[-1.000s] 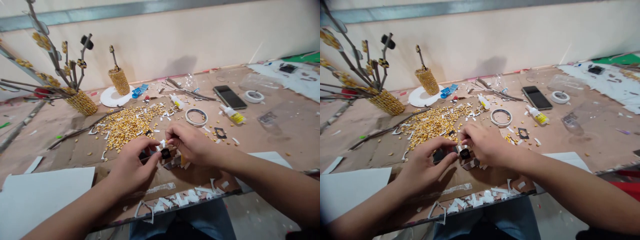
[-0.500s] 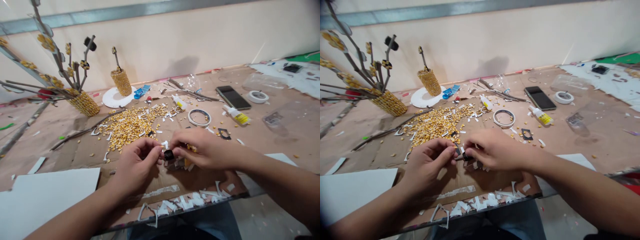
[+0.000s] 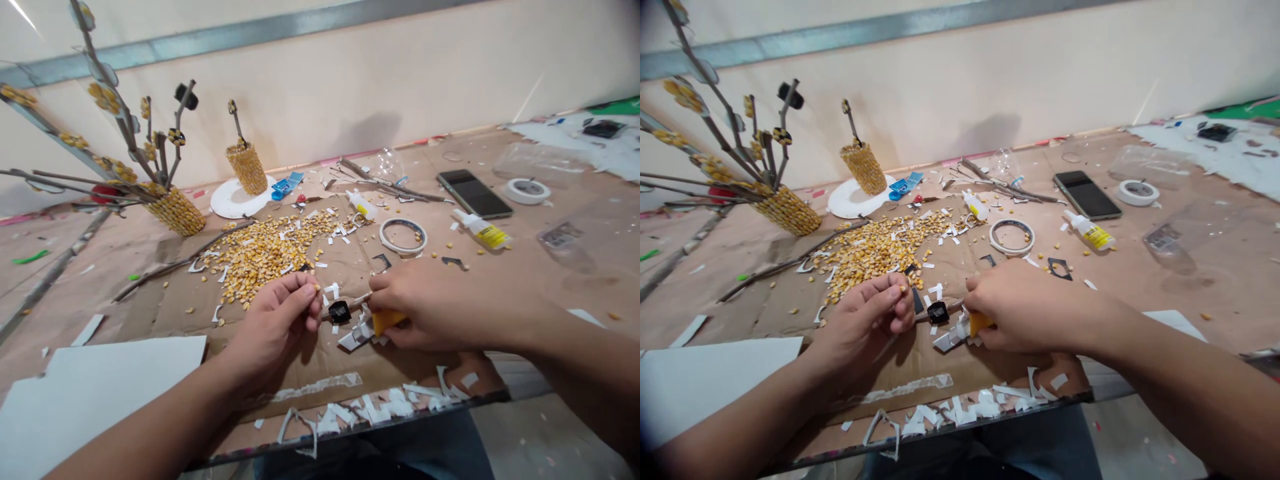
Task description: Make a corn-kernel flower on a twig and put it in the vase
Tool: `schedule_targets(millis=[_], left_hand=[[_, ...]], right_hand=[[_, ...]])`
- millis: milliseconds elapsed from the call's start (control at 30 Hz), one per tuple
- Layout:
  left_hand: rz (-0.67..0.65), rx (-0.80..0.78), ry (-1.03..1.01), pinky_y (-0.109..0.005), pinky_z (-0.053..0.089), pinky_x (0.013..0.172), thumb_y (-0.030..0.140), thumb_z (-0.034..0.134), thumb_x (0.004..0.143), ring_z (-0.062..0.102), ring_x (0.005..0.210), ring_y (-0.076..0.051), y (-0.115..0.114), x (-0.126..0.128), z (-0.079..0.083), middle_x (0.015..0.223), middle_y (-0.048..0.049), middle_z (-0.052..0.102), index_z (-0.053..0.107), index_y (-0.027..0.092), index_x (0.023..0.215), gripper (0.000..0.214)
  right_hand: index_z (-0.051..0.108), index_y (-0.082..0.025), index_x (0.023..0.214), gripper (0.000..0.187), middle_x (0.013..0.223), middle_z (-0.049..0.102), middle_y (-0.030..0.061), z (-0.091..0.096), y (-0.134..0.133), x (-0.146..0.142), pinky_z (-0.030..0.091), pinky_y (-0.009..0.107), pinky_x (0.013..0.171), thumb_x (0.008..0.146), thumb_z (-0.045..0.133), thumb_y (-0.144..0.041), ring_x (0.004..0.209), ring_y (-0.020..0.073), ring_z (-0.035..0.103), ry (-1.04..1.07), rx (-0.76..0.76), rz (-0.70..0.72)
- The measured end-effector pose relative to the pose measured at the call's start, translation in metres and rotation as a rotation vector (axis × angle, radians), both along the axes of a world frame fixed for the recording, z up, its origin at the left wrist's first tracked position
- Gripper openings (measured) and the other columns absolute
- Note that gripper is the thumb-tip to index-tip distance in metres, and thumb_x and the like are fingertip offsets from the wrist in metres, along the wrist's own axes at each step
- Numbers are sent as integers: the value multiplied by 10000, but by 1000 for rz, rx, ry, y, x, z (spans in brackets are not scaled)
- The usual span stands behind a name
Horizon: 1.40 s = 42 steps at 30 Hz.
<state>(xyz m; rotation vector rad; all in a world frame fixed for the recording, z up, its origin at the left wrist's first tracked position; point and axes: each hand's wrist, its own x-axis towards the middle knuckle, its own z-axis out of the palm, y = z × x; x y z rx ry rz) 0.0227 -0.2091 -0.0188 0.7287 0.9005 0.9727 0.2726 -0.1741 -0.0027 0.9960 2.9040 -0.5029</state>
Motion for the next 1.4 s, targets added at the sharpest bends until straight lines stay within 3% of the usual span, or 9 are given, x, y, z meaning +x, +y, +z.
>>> schedule_targets(millis=[167,267,400,567,767,1400], left_hand=[[-13,14,-37,-148,374,531,330,874,839,478,527,-40,-1,0,0,663,35,591,651,134,818,297],[-30,-8,-52,-144,364,526,328,888,832,484,524,-39,-5,1,2,671,31,605,653,138,841,303],[-62,-29,-92,-166,435,608,326,918,803,542,597,-64,-9,3,6,707,10,635,658,139,843,323],[-50,-29,-130,-188,466,674,342,966,739,582,668,-95,-10,3,7,697,1,648,677,139,833,365],[-77,-28,-99,-203,469,647,382,929,786,588,637,-105,-9,1,5,690,-9,659,687,145,817,341],[-26,-56,8,-170,464,595,350,918,783,584,595,-87,-8,3,3,660,-9,674,700,140,802,304]], right_hand=[[764,-268,988,189,1235,728,47,24,11,27,532,323,852,826,740,-172,993,208,715,366,-119,50],[709,-268,1078,170,1053,780,7,33,11,33,534,285,815,916,690,-223,927,173,725,480,-172,24],[619,-226,1021,101,821,701,-8,30,1,16,471,262,650,941,573,-185,705,144,639,476,-154,42],[575,-186,1102,187,841,677,44,11,-8,-11,405,298,648,953,463,-196,692,178,580,493,10,50],[588,-174,1122,199,805,654,28,-6,-8,-17,343,281,628,1062,468,-321,680,173,558,470,98,43],[602,-177,1168,258,781,666,24,-8,-7,-19,305,281,606,1088,445,-365,678,173,570,462,153,62]])
